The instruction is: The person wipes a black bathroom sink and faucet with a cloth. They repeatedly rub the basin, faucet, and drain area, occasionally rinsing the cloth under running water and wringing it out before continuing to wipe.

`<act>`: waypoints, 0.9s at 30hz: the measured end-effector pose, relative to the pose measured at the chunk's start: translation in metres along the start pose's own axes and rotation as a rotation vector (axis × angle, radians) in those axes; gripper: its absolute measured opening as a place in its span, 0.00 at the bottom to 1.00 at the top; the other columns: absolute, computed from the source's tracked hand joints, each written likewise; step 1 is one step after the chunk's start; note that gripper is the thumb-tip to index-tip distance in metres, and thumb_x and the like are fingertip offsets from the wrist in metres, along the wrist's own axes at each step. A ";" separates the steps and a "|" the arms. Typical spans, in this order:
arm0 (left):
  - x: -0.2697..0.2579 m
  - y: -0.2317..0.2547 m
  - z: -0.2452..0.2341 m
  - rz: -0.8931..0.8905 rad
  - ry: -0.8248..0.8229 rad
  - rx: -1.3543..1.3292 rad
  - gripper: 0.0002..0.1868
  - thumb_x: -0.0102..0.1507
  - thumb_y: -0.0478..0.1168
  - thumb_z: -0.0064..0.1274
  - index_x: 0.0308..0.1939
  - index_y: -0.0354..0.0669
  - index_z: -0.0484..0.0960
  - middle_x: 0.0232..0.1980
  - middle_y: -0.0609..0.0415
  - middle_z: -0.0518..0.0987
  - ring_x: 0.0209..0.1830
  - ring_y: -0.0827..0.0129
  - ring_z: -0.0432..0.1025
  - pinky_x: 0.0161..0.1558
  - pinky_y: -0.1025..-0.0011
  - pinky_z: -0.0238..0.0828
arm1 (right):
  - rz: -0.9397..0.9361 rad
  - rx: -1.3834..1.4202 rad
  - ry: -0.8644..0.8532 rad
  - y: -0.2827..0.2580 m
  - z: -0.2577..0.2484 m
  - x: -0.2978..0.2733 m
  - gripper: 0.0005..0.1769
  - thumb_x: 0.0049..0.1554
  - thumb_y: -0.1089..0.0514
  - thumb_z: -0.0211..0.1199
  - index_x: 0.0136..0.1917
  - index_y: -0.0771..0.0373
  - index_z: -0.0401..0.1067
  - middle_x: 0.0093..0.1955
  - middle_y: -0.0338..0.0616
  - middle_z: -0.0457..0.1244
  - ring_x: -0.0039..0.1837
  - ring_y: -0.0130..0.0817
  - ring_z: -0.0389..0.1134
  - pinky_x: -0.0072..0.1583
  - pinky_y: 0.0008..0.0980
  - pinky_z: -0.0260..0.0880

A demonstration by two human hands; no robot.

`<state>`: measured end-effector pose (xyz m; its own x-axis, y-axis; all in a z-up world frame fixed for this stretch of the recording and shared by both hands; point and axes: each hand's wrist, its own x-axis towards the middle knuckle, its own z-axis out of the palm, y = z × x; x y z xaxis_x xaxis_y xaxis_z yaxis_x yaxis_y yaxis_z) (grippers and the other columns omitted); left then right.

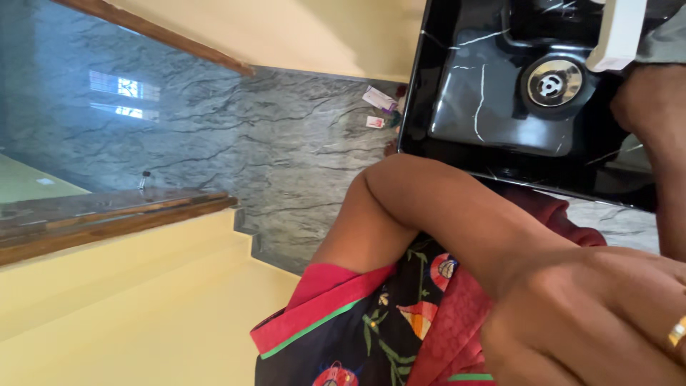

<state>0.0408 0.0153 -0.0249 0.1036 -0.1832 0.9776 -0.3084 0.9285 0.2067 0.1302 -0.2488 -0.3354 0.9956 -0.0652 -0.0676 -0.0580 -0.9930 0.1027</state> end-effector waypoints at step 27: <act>-0.016 0.033 0.025 -0.448 0.043 -0.395 0.28 0.67 0.61 0.56 0.61 0.45 0.80 0.58 0.55 0.83 0.56 0.76 0.78 0.61 0.74 0.75 | -0.034 0.534 0.369 -0.039 -0.134 -0.006 0.52 0.60 0.60 0.72 0.87 0.66 0.46 0.82 0.70 0.49 0.80 0.69 0.54 0.76 0.52 0.59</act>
<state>0.0053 0.0413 -0.0330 0.1831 -0.5794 0.7942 0.1481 0.8149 0.5604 0.1360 -0.1969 -0.2058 0.9519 -0.0891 0.2931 0.0399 -0.9126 -0.4070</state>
